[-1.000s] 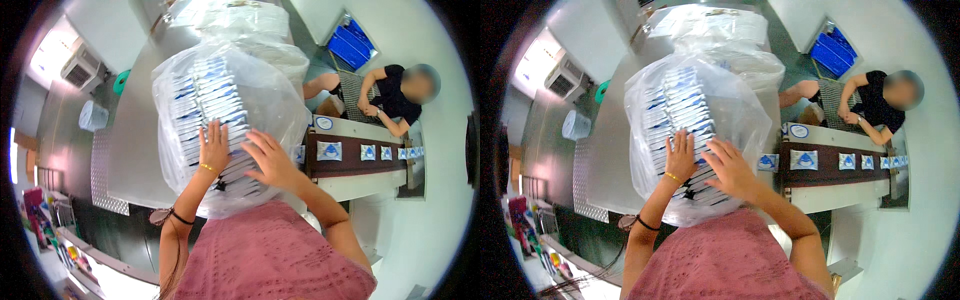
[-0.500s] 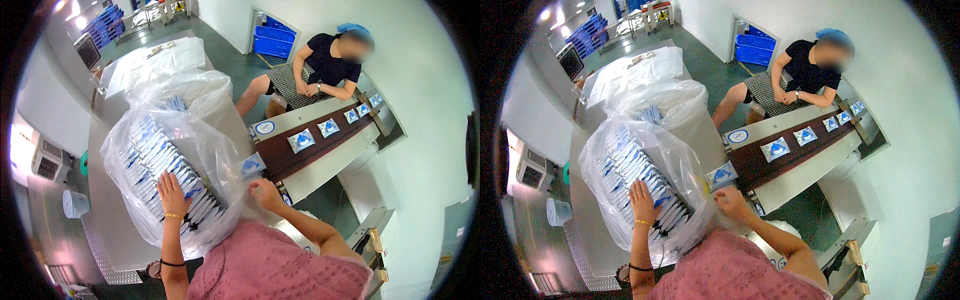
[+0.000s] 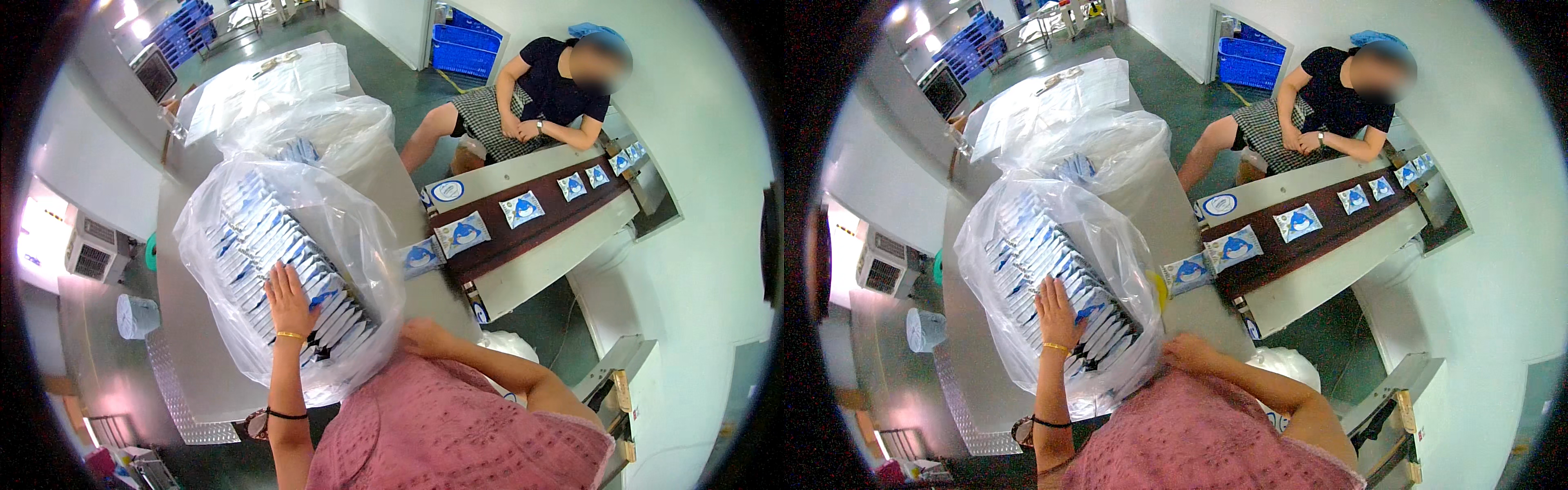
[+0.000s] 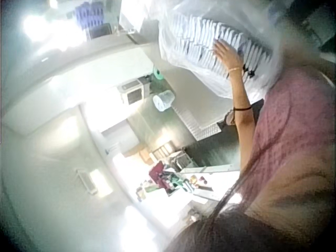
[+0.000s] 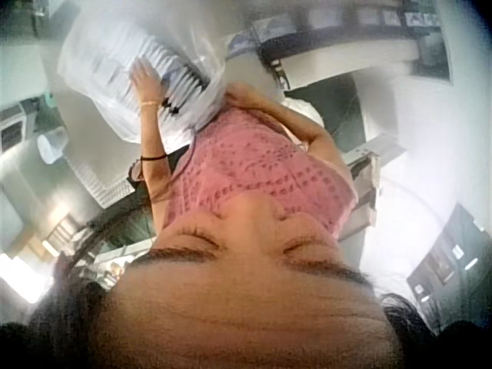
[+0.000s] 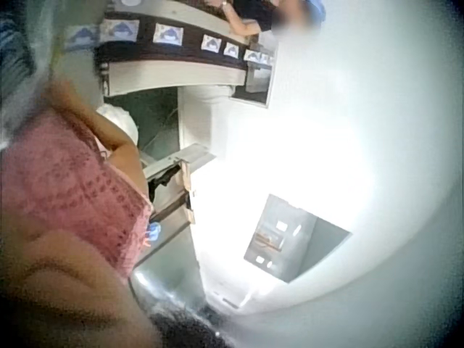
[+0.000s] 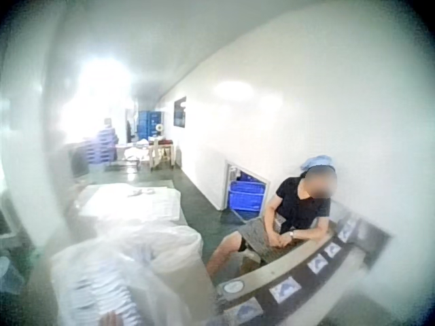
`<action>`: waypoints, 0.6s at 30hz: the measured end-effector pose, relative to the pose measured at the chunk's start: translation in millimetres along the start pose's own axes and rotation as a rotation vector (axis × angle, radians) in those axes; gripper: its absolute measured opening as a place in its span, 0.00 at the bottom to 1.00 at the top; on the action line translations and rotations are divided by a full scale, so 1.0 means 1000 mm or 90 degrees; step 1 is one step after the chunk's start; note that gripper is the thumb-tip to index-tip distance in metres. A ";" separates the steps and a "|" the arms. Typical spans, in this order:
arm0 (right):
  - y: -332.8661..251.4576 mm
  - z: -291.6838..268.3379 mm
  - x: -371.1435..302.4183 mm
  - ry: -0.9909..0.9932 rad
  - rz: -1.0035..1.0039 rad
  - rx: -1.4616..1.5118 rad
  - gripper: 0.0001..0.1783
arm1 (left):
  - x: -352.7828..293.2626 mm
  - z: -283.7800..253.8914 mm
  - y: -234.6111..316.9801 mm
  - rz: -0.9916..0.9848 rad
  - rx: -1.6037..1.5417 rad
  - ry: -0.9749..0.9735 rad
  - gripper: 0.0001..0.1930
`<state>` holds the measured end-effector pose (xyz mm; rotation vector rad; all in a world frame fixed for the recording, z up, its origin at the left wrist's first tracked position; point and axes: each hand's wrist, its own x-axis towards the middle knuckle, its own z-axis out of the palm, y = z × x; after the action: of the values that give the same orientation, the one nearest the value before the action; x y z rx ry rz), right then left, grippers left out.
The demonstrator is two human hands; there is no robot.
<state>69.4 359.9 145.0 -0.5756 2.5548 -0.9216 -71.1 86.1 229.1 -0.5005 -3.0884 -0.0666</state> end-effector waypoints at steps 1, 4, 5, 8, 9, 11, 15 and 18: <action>0.003 0.006 0.000 -0.002 -0.028 -0.005 0.17 | 0.000 0.000 0.000 0.005 -0.003 -0.001 0.56; 0.010 0.016 -0.001 -0.001 -0.067 -0.006 0.17 | 0.001 0.004 -0.001 0.003 -0.002 0.004 0.56; 0.010 0.014 -0.001 -0.001 -0.072 -0.005 0.17 | 0.001 0.004 0.000 0.003 -0.005 0.004 0.57; 0.023 0.017 0.012 -0.156 0.039 -0.017 0.17 | 0.002 0.006 -0.002 0.006 -0.008 0.006 0.57; 0.029 0.015 0.012 -0.124 0.030 -0.029 0.15 | 0.003 0.008 -0.003 0.008 -0.005 0.008 0.57; 0.030 -0.014 0.008 -0.068 0.007 -0.057 0.13 | 0.002 0.013 -0.006 0.007 -0.013 0.020 0.57; 0.061 -0.097 0.019 -0.093 0.152 -0.264 0.09 | 0.000 0.002 0.000 0.005 -0.012 0.018 0.56; 0.177 -0.130 0.005 0.215 0.081 -0.444 0.07 | 0.007 0.001 0.003 0.010 -0.006 0.000 0.56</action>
<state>-39.4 548.9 120.1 -0.4487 3.1700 -0.0534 -77.1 91.6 228.3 -0.5251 -3.0859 -0.0819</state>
